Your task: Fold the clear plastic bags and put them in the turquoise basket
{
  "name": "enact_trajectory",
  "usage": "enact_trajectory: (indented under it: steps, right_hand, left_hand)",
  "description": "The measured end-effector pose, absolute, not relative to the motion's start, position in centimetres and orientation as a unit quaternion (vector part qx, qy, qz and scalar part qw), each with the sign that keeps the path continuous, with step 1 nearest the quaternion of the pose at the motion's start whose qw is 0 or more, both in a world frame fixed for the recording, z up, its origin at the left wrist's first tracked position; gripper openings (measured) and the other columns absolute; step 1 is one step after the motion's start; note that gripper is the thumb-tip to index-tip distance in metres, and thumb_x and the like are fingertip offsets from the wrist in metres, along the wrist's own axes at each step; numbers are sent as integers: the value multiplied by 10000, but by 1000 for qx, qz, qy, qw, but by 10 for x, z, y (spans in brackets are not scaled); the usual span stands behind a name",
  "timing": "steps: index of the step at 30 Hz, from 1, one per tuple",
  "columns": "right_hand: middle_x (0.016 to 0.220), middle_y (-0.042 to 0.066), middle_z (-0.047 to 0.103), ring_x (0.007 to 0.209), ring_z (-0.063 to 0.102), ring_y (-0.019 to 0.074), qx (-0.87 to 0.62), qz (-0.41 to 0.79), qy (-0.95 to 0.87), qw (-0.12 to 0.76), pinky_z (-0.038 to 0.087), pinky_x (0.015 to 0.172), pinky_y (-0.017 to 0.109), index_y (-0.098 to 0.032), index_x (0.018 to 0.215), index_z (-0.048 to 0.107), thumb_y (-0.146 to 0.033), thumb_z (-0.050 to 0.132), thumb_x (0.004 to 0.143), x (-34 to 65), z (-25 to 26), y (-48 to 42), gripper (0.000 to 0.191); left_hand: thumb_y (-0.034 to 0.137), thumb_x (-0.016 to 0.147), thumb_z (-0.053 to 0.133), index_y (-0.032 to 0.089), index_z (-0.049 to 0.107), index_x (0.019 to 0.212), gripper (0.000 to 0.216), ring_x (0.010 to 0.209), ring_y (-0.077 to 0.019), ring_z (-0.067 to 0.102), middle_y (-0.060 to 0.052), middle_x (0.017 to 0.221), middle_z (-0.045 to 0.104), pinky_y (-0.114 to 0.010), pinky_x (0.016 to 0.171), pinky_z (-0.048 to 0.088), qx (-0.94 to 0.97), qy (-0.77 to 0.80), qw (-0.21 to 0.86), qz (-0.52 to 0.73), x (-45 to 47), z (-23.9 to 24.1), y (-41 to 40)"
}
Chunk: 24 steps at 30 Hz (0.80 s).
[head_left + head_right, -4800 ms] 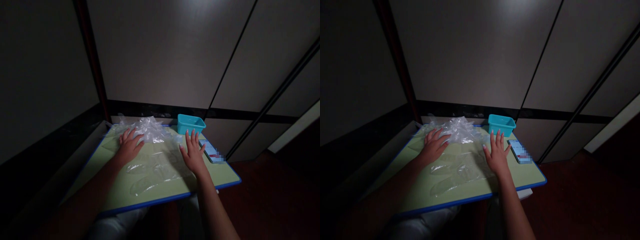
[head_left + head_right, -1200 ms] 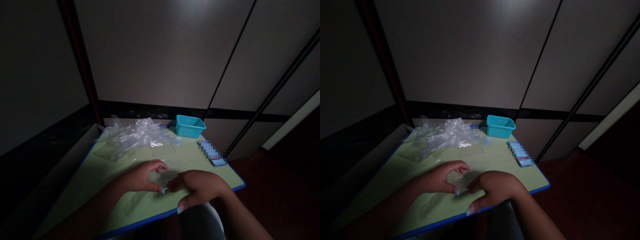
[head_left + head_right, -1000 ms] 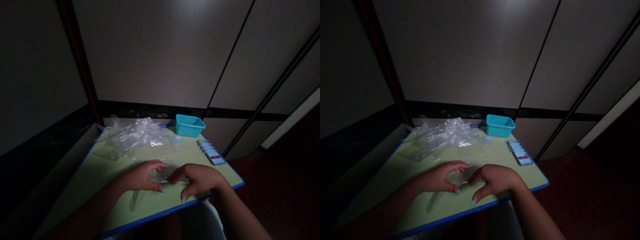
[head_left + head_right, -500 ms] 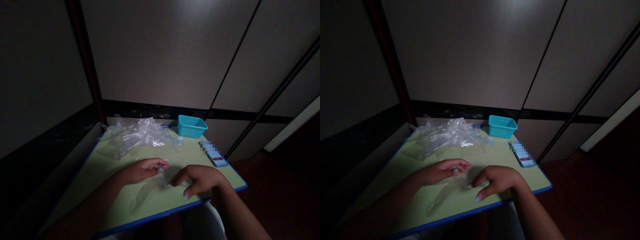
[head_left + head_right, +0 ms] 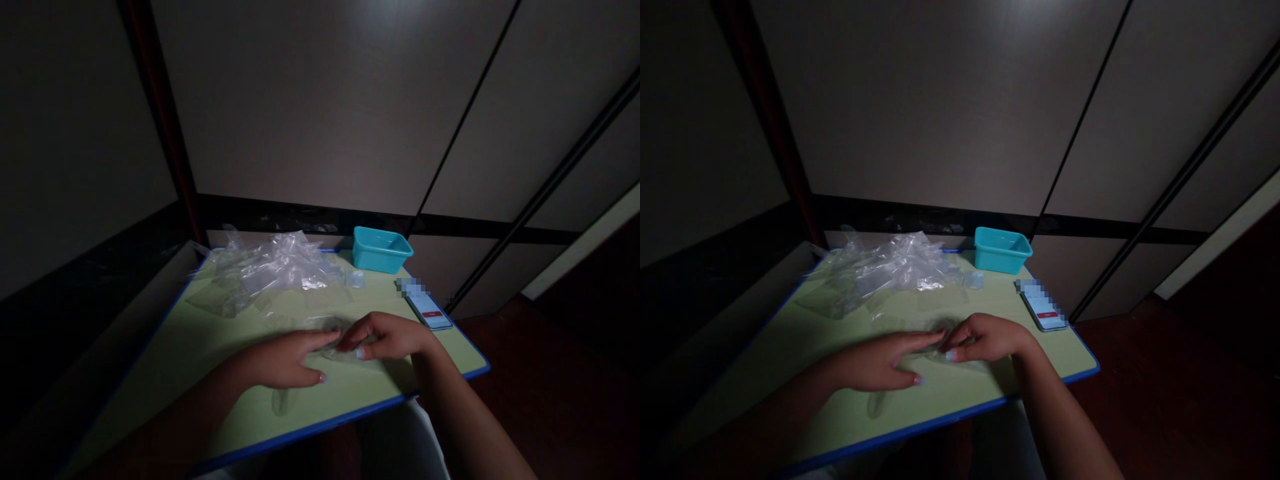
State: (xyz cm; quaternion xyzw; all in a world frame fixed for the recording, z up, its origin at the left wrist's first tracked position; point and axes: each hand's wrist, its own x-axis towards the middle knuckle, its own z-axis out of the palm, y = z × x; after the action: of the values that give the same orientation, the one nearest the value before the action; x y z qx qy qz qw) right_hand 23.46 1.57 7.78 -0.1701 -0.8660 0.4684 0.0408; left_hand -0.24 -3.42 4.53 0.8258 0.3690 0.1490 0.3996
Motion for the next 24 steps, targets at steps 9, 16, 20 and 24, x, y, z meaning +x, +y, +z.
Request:
enact_trajectory:
  steps: [9,16,20,24]
  right_hand:
    - [933,59,696,888,622,200,-237,434,-864,95,462,806,316,-129,957,695,-503,537,818,233,76,5,428]
    - [913,62,704,844,635,190,-293,379,-862,167,476,796,321,-168,909,701,-433,603,798,236,72,-19,304]
    - [925,64,692,865,628,188,-308,368,-849,220,474,805,325,-183,912,687,-394,618,798,239,69,-34,249]
    - [960,64,651,902,603,187,-326,381,-823,268,465,809,316,-182,1019,597,-343,653,777,251,58,-48,297]
  left_hand:
    - [27,682,457,297,470,1301,675,1168,-228,509,8,1311,531,-356,1008,371,837,363,381,153,2,44,-37]
    - [67,763,459,286,559,1219,516,1194,-208,491,8,1291,546,-379,1037,324,835,365,365,191,-4,47,-34]
    - [180,819,518,273,654,1077,306,1198,-204,490,-7,1243,587,-381,1043,296,840,350,374,178,-10,49,-29]
    - [258,859,500,246,673,1027,241,1193,-185,499,-19,1233,594,-339,1014,338,822,332,429,176,-13,47,-27]
